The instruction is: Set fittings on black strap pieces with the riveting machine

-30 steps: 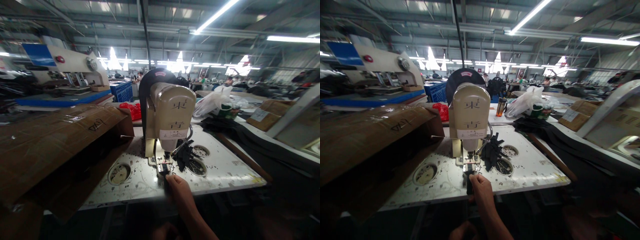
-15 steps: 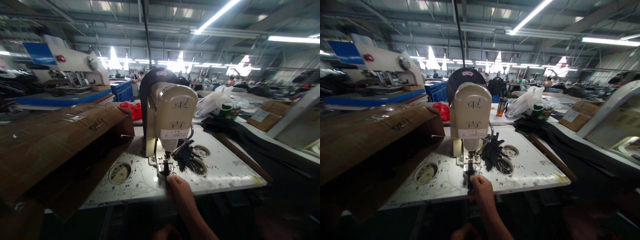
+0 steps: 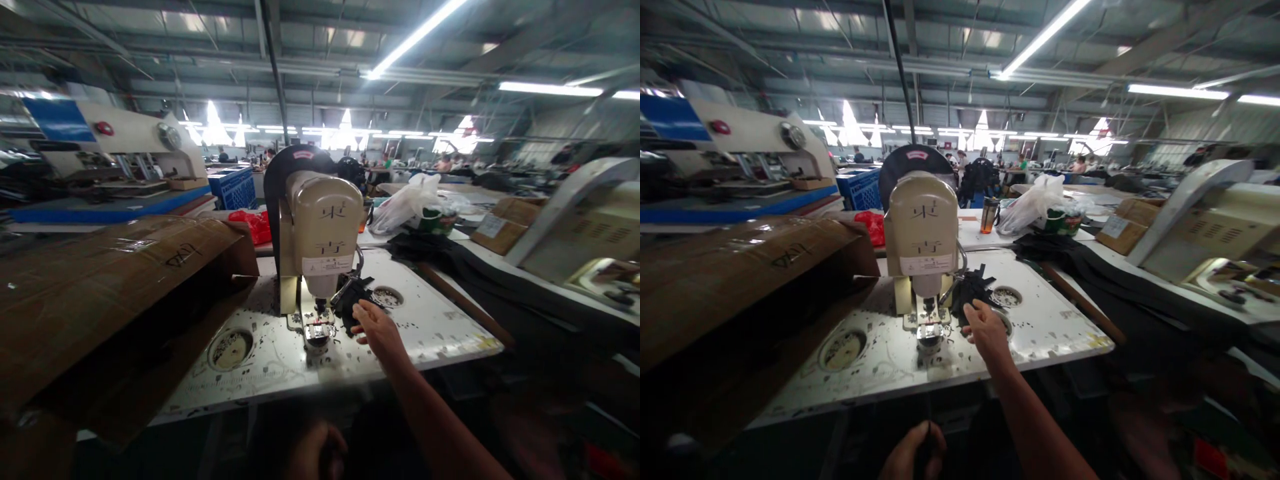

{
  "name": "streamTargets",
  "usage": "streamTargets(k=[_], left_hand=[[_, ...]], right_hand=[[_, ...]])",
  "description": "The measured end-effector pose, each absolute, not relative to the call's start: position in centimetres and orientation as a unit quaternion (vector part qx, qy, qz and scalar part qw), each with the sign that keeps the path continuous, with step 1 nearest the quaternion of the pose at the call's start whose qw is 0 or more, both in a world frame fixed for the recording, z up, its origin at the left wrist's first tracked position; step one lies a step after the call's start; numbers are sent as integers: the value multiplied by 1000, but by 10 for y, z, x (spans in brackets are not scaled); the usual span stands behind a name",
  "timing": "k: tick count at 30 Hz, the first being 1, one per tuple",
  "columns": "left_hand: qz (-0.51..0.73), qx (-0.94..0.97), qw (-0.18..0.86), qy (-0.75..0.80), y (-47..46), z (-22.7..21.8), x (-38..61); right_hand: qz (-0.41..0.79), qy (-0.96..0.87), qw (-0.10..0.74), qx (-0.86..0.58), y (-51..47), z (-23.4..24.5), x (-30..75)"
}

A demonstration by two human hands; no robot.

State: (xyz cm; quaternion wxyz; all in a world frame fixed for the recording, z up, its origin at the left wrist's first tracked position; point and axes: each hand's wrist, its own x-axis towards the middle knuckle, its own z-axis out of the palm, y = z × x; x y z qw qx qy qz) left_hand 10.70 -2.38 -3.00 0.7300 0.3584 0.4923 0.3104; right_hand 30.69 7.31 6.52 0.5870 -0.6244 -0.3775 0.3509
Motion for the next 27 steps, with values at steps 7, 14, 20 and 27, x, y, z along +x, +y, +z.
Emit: streamTargets(k=[7,14,20,27], left_hand=[[302,311,761,484,-12,5,101],[297,292,757,503,-13,20,109],[261,305,774,490,-16,21,110],[272,411,709,505,-14,2,87]], right_hand=[[388,-448,549,-589,2,27,267],[533,-450,493,-520,-30,18,236],[573,-394,498,-518,-19,23,246],[543,-343,564,-518,-11,36,270]])
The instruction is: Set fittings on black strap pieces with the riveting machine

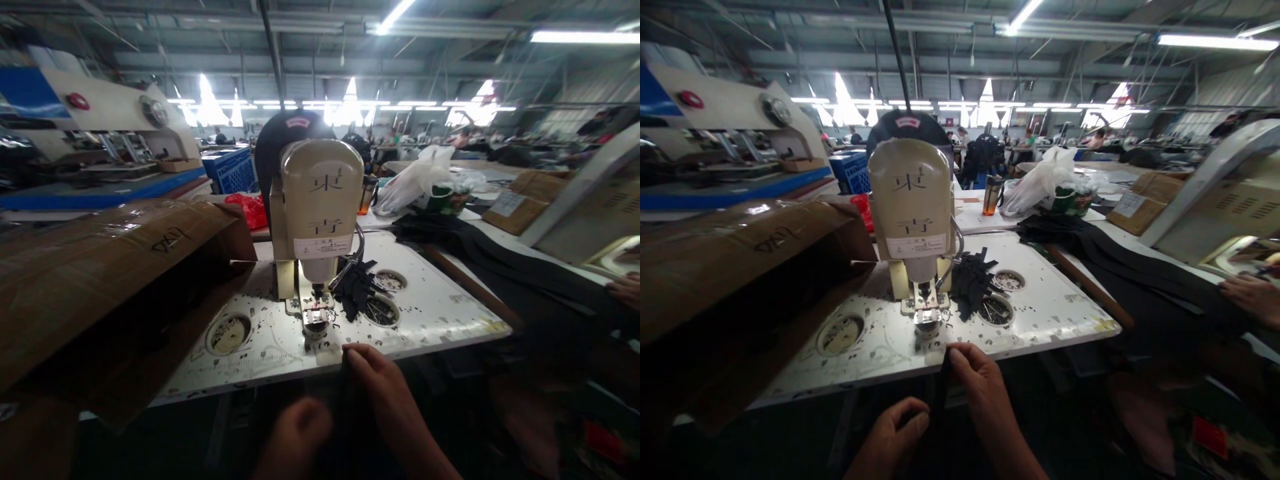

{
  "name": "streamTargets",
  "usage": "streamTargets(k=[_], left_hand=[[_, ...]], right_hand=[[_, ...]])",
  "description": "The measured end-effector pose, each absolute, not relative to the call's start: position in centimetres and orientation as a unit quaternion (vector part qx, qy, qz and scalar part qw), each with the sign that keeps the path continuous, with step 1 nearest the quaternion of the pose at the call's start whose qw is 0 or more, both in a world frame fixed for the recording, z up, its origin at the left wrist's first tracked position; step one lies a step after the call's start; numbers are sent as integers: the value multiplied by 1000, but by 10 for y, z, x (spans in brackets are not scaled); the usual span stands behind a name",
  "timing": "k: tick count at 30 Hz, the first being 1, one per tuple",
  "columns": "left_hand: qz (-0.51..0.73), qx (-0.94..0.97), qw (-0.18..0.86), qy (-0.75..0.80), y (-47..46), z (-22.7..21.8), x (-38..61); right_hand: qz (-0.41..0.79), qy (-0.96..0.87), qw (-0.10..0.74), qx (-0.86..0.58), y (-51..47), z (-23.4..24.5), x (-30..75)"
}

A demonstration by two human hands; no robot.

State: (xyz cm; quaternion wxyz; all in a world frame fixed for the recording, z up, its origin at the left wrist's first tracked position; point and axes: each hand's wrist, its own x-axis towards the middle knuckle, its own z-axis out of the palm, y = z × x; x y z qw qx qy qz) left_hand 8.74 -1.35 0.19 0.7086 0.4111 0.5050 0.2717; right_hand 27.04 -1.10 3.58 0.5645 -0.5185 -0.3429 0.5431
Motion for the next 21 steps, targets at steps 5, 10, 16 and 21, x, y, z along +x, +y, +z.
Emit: streamTargets(k=[5,10,16,21], left_hand=[[363,361,717,473,1,28,92],[399,342,737,424,13,39,102],[387,334,764,394,17,34,102],[381,385,739,401,22,38,102]], right_hand=[[516,-411,528,-536,-7,41,262],[558,-392,524,-510,-9,40,252],[644,-323,536,-440,-7,23,246],[624,-352,521,-464,-2,24,245]])
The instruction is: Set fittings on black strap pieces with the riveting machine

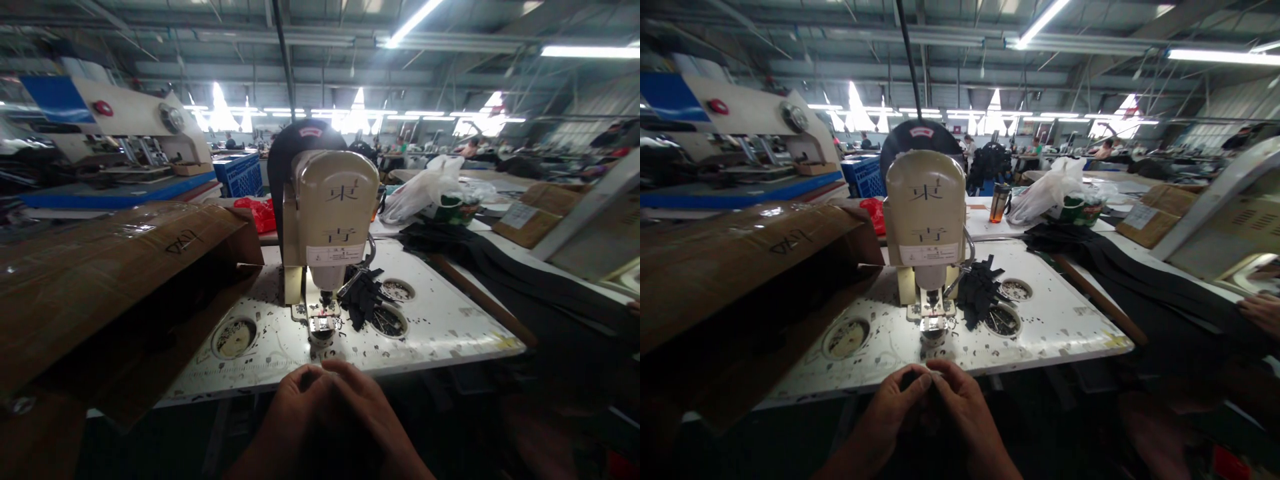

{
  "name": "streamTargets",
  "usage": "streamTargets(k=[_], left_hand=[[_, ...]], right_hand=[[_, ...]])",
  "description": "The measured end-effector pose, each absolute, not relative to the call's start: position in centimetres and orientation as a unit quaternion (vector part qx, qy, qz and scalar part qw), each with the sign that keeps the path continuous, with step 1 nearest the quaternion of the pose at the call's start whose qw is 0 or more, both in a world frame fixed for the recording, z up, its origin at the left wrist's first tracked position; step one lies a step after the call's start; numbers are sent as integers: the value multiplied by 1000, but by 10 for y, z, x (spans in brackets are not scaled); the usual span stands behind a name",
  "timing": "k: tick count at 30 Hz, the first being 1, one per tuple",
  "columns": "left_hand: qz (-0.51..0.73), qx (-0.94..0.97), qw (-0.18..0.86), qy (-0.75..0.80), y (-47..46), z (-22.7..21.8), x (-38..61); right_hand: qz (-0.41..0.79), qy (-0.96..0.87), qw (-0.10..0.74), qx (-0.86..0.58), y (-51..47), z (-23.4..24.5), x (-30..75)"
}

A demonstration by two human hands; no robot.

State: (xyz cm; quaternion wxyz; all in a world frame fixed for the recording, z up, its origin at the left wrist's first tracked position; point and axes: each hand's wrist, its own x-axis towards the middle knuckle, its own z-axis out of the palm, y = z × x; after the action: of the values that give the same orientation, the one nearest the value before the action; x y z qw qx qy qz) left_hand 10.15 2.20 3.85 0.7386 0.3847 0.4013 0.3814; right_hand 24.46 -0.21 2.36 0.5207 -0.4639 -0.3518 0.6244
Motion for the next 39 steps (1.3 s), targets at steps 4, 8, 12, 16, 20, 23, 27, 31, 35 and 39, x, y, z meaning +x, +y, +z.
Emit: streamTargets(k=[4,8,12,16,20,23,27,31,35,39], left_hand=[[367,449,678,451,32,48,97],[358,526,603,481,46,53,95],[391,587,509,494,63,50,100],[458,565,456,512,82,44,102],[477,551,443,522,100,39,103],[466,558,448,520,110,36,108],[435,577,453,522,122,33,119],[413,601,414,544,132,32,124],[410,618,368,561,136,32,125],[413,625,349,563,133,32,126]], right_hand=[[630,-390,469,-481,-6,40,254],[569,-466,423,-530,-6,41,254],[531,-474,432,-554,3,34,247],[524,-418,485,-562,18,35,243],[551,-364,515,-546,35,37,239],[584,-328,529,-521,45,33,236],[580,-320,533,-526,53,28,235],[571,-330,528,-534,56,25,238],[558,-344,526,-543,57,21,240],[546,-351,525,-551,56,19,240]])
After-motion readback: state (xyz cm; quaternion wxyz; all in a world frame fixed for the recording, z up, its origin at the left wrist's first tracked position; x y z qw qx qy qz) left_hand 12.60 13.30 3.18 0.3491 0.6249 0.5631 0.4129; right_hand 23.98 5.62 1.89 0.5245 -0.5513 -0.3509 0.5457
